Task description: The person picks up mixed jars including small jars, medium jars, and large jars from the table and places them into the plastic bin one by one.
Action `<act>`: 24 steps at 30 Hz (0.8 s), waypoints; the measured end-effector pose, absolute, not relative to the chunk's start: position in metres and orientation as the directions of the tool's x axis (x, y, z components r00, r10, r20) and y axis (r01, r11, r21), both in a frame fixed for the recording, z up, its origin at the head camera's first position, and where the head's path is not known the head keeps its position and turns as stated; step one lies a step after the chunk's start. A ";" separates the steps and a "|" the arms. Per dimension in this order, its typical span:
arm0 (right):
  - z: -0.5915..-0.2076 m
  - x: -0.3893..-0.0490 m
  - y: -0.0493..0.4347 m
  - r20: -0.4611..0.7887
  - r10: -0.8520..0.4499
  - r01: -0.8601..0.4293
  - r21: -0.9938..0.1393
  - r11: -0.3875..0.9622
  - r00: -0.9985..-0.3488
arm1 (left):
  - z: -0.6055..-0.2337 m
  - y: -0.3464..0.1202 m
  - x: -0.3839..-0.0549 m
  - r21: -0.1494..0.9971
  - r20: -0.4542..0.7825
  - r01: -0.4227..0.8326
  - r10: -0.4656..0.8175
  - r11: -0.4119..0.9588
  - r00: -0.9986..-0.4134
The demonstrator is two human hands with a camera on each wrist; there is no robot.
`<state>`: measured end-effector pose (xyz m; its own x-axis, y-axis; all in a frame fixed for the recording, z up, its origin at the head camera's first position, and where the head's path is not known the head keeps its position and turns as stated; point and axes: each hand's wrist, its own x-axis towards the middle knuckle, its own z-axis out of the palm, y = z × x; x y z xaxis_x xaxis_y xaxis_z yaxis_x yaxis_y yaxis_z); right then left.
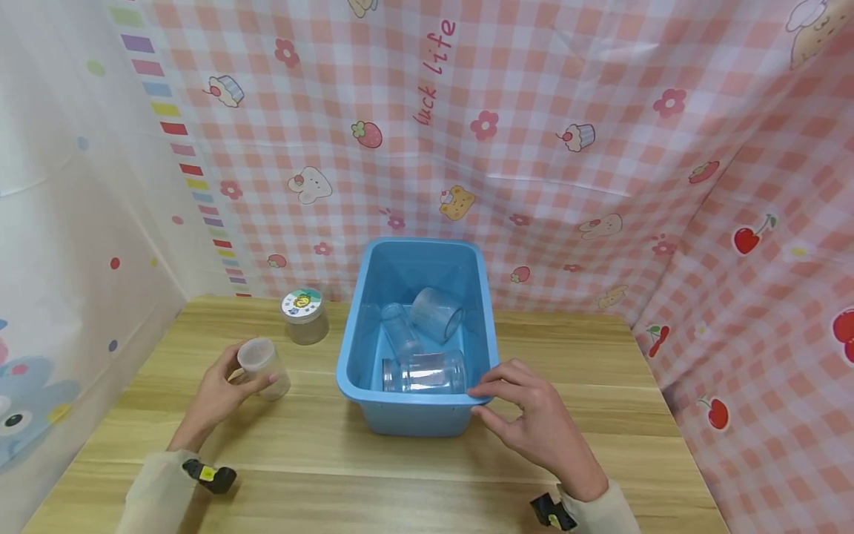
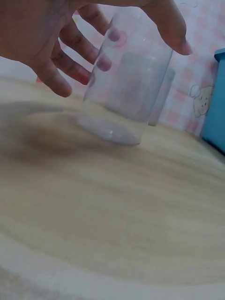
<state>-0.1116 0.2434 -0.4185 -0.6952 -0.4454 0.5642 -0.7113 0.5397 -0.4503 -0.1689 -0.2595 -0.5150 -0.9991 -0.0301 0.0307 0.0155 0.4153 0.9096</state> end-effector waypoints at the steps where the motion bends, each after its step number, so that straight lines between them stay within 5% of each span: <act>1: -0.418 -0.112 0.243 0.563 -0.445 -0.710 -0.452 0.540 -0.697 | -0.517 -0.260 -0.169 0.912 0.026 0.012 -0.028 0.410 -0.999; 24: -0.419 -0.110 0.243 0.543 -0.427 -0.683 -0.472 0.557 -0.723 | -0.523 -0.257 -0.166 0.906 0.043 0.019 -0.047 0.423 -0.998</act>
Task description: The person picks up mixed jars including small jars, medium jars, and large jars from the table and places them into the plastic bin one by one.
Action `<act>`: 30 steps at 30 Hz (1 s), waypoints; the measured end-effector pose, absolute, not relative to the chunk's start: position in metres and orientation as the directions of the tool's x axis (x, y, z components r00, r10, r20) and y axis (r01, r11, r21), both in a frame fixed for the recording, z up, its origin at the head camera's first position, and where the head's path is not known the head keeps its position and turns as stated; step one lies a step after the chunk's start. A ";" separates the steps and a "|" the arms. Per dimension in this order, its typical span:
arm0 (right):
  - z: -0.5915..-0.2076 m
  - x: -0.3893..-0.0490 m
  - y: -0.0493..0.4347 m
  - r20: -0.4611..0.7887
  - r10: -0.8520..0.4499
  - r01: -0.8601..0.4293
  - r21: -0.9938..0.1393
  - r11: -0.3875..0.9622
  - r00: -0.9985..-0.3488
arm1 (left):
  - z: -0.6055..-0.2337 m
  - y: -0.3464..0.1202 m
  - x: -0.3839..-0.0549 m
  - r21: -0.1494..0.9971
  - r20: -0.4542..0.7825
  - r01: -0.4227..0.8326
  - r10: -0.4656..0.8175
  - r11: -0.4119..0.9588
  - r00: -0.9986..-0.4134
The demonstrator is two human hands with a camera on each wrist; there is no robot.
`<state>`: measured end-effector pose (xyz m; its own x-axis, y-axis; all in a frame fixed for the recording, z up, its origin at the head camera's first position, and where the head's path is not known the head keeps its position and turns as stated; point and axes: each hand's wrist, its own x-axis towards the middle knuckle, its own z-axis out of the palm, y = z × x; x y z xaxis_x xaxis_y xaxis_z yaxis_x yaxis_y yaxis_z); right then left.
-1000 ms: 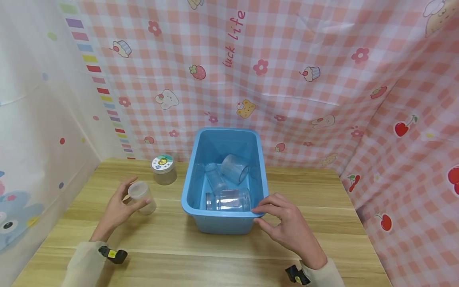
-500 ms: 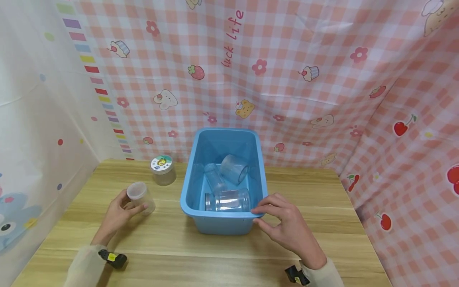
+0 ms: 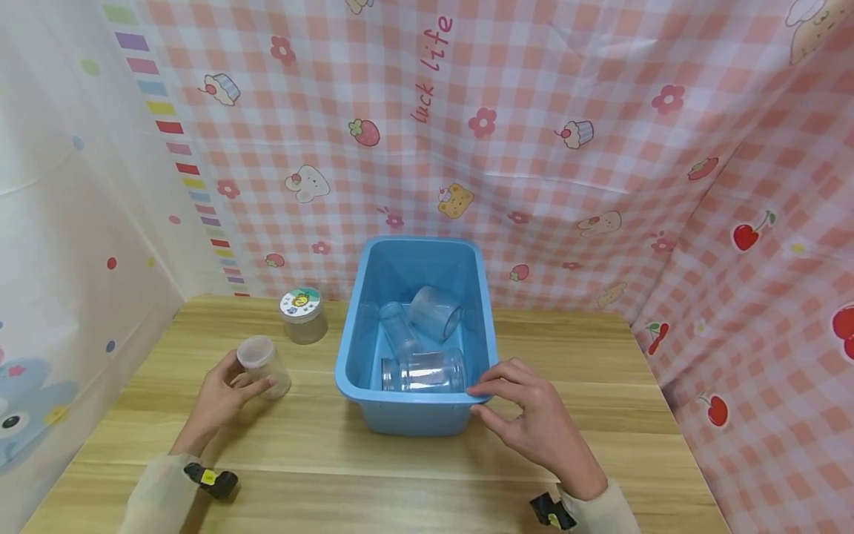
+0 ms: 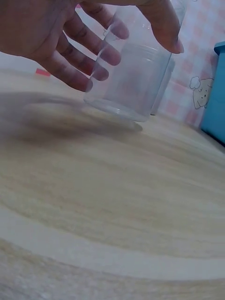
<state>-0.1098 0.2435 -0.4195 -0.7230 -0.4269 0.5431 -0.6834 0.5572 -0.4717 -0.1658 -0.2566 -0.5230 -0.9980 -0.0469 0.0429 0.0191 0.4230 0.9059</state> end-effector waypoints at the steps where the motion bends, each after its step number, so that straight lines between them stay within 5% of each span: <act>1: -0.420 -0.110 0.244 0.542 -0.426 -0.682 -0.473 0.558 -0.724 | -0.522 -0.256 -0.166 0.906 0.045 0.021 -0.047 0.423 -0.998; 19: -0.423 -0.113 0.244 0.598 -0.423 -0.724 -0.462 0.513 -0.681 | -0.502 -0.246 -0.176 0.905 0.111 0.089 -0.028 0.415 -0.993; 30: -0.423 -0.113 0.243 0.572 -0.414 -0.698 -0.482 0.529 -0.708 | -0.480 -0.240 -0.180 0.885 0.137 0.114 -0.018 0.451 -0.990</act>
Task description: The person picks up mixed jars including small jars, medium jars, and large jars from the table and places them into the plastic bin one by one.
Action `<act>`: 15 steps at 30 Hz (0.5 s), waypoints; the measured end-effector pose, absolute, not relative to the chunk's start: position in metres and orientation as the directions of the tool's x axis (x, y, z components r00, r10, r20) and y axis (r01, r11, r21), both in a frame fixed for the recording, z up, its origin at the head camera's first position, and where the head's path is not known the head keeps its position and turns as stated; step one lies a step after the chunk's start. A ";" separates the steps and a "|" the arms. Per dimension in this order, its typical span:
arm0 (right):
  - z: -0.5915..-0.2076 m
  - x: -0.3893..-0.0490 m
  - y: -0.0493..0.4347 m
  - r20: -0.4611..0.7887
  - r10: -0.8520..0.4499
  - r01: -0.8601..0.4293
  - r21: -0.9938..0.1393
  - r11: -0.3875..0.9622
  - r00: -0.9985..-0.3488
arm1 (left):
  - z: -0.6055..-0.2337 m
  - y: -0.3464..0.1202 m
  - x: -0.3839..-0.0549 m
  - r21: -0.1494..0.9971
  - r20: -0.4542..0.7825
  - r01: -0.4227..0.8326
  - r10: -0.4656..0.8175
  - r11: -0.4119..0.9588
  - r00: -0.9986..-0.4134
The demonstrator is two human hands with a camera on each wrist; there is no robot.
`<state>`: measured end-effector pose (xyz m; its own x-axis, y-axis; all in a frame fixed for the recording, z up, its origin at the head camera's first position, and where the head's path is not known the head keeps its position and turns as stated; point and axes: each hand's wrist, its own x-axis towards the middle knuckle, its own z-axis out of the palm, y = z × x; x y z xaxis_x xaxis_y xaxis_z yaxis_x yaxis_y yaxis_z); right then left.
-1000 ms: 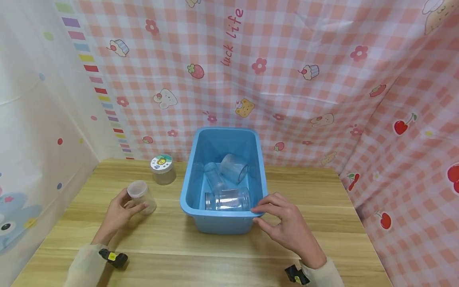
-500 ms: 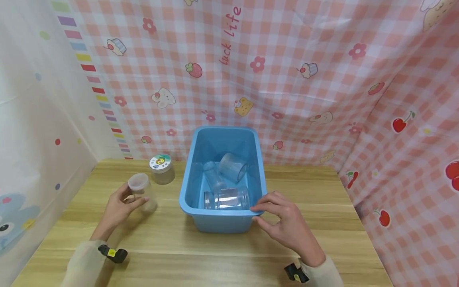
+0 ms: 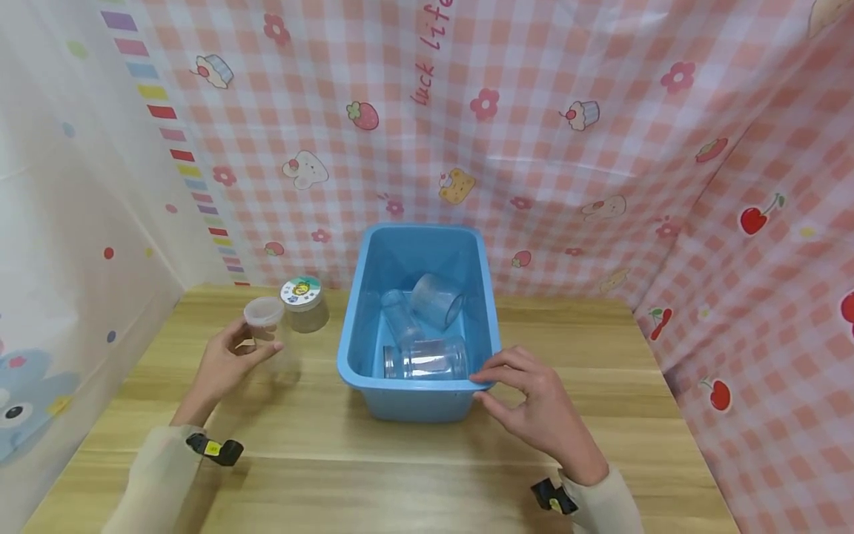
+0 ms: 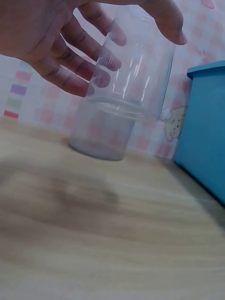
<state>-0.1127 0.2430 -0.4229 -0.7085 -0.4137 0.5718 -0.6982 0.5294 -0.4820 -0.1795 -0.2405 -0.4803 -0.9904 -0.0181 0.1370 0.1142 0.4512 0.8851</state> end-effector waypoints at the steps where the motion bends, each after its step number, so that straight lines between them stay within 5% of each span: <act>1: -0.422 -0.113 0.243 0.574 -0.413 -0.699 -0.482 0.528 -0.708 | -0.478 -0.239 -0.180 0.884 0.140 0.118 -0.016 0.452 -0.990; 15: -0.424 -0.113 0.243 0.574 -0.410 -0.697 -0.482 0.531 -0.709 | -0.444 -0.225 -0.189 0.862 0.165 0.162 0.037 0.480 -0.986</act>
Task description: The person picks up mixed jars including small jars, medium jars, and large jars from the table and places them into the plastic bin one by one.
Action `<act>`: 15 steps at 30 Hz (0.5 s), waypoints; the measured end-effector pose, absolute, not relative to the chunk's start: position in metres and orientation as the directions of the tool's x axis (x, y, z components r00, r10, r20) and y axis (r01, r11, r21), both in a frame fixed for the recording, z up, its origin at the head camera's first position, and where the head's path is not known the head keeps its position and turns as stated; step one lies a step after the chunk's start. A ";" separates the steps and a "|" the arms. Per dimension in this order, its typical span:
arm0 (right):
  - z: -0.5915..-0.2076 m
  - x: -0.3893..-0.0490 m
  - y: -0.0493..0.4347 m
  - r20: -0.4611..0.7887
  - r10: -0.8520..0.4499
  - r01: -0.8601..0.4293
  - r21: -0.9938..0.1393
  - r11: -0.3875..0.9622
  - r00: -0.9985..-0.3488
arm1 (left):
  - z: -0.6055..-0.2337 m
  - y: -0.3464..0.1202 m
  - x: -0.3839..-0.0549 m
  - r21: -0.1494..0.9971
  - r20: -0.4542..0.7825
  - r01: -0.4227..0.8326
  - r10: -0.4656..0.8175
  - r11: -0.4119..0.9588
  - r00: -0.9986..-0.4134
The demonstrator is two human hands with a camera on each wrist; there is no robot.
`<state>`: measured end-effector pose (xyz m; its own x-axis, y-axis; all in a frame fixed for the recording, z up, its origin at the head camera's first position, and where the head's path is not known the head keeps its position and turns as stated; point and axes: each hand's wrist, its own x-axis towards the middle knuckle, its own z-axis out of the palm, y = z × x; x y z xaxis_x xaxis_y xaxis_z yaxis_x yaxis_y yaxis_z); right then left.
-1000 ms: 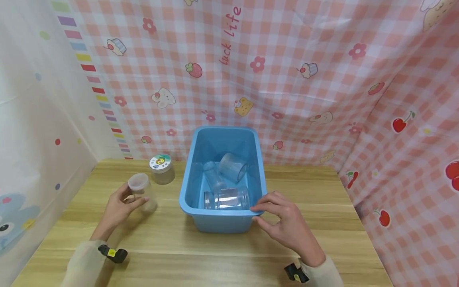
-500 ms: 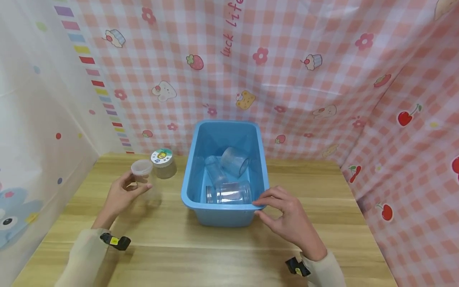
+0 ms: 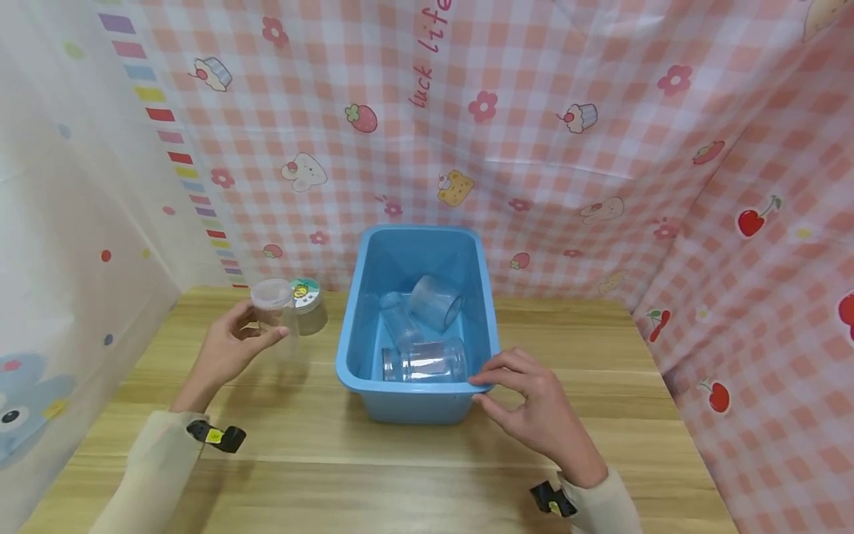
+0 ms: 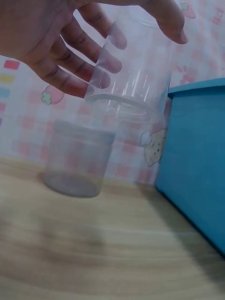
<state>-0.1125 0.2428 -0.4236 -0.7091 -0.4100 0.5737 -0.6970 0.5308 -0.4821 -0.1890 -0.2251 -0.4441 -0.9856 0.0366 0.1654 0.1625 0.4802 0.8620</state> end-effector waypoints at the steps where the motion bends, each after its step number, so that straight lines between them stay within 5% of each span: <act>1: -0.423 -0.112 0.243 0.574 -0.408 -0.695 -0.483 0.532 -0.710 | -0.442 -0.224 -0.190 0.859 0.169 0.166 0.038 0.484 -0.985; 15: -0.423 -0.112 0.243 0.567 -0.399 -0.683 -0.480 0.550 -0.720 | -0.412 -0.210 -0.200 0.805 0.278 0.281 0.086 0.523 -0.957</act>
